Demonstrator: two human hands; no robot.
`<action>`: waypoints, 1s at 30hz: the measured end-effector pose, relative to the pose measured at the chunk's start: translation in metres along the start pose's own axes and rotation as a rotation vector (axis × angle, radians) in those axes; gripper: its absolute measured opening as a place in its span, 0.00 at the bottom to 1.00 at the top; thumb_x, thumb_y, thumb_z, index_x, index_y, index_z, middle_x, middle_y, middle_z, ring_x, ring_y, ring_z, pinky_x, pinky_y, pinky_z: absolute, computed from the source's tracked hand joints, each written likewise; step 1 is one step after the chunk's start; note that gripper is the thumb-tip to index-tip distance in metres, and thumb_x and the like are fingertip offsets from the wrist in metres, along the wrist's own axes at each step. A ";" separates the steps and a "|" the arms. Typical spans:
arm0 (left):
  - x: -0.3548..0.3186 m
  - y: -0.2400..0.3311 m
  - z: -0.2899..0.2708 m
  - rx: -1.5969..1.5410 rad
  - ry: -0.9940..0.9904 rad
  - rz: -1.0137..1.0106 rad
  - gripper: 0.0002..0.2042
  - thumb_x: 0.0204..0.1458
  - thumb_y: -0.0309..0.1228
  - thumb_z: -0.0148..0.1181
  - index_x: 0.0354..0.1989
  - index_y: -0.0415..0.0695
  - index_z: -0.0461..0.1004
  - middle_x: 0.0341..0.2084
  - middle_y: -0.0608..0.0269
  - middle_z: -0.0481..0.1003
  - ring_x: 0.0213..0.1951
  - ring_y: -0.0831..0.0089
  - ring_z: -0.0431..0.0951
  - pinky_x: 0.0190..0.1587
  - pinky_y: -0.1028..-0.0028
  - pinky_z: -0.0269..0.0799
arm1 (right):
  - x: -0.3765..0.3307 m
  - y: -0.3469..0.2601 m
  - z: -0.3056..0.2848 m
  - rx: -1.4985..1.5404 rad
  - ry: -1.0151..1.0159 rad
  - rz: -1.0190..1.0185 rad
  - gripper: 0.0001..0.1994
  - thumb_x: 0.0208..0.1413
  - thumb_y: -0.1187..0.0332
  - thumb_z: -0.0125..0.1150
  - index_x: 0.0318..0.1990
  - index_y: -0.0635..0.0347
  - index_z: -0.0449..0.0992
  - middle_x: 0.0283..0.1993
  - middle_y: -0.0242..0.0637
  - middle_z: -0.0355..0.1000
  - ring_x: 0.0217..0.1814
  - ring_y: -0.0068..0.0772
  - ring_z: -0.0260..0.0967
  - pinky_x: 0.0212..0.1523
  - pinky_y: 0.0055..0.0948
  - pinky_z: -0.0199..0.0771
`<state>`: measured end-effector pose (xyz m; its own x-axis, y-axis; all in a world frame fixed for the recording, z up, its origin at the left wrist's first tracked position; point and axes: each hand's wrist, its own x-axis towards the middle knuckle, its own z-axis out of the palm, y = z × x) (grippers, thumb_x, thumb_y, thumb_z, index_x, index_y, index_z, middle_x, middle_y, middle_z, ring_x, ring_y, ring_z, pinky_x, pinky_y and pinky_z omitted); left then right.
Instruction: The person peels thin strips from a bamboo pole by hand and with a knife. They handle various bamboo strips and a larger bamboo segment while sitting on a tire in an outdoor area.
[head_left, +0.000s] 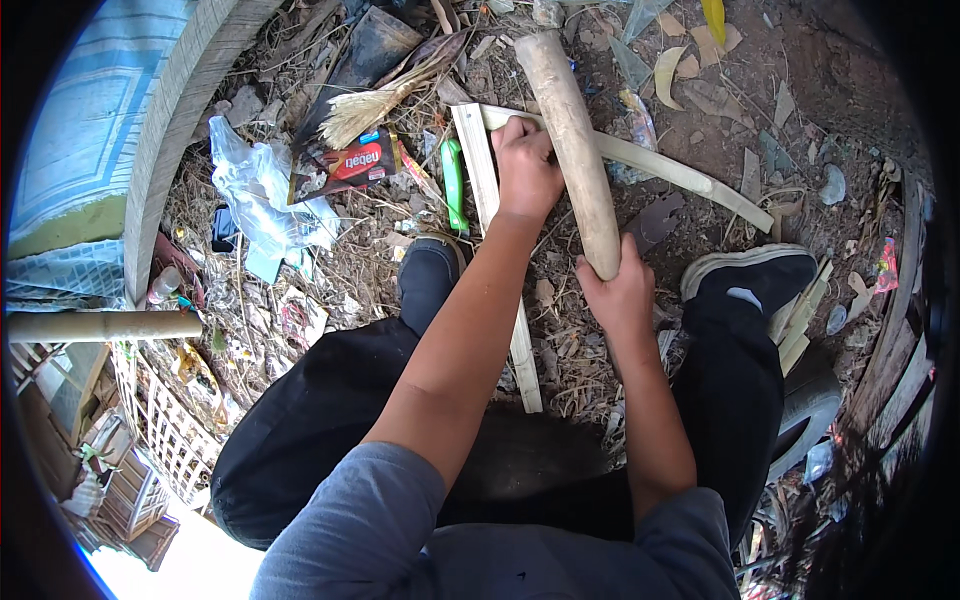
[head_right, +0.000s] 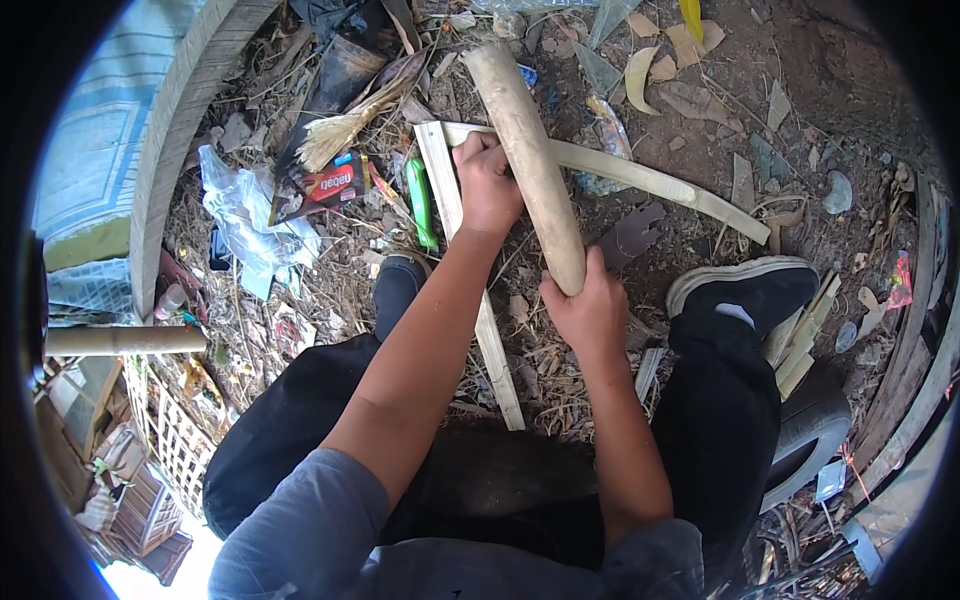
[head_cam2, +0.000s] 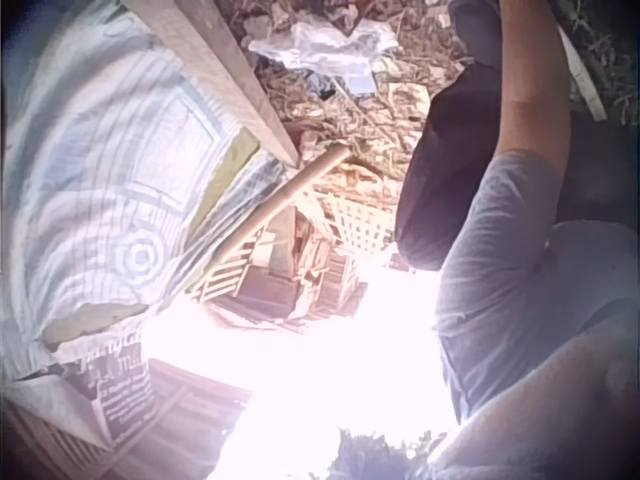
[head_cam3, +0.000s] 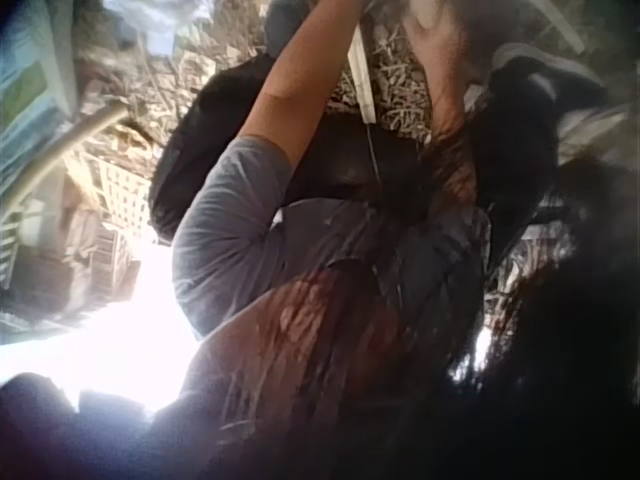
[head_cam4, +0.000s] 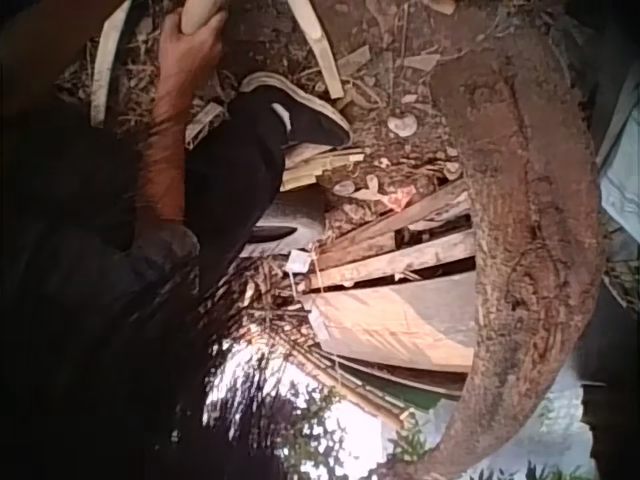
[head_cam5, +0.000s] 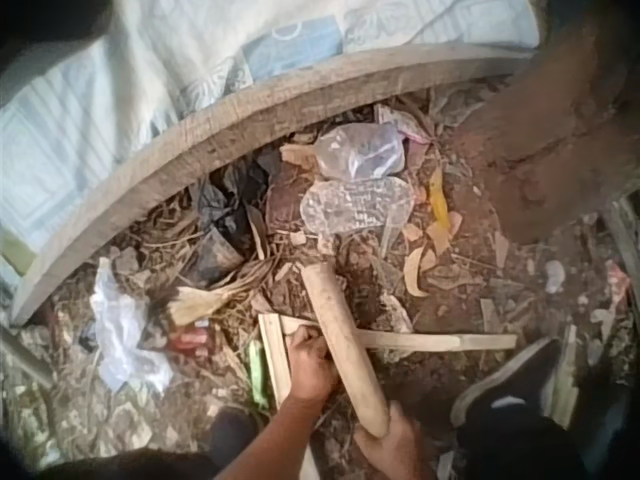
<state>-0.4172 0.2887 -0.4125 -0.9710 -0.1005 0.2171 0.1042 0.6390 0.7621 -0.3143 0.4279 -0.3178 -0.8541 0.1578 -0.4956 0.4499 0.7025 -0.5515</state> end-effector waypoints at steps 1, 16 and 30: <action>-0.003 0.001 -0.002 0.017 -0.032 -0.010 0.06 0.35 0.30 0.71 0.21 0.45 0.79 0.18 0.63 0.73 0.32 0.64 0.70 0.41 0.64 0.59 | -0.001 0.012 0.007 0.008 0.022 -0.043 0.20 0.47 0.64 0.70 0.43 0.64 0.70 0.31 0.53 0.77 0.34 0.58 0.78 0.32 0.46 0.78; 0.002 -0.003 -0.004 -0.074 -0.028 -0.115 0.08 0.36 0.26 0.72 0.20 0.44 0.76 0.13 0.70 0.68 0.27 0.69 0.69 0.41 0.68 0.62 | -0.029 0.015 -0.009 0.162 0.111 -0.116 0.19 0.47 0.66 0.71 0.43 0.64 0.69 0.33 0.54 0.77 0.38 0.57 0.79 0.36 0.43 0.77; 0.005 0.009 -0.005 -0.008 -0.075 -0.148 0.05 0.36 0.28 0.69 0.20 0.45 0.79 0.17 0.66 0.71 0.32 0.65 0.70 0.43 0.65 0.60 | -0.013 0.020 0.002 0.093 0.116 -0.124 0.19 0.48 0.63 0.70 0.40 0.63 0.68 0.29 0.58 0.75 0.35 0.64 0.76 0.32 0.50 0.75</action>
<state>-0.4205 0.2903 -0.4013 -0.9891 -0.1357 0.0567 -0.0392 0.6150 0.7875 -0.2938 0.4384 -0.3243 -0.9264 0.1570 -0.3422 0.3569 0.6555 -0.6655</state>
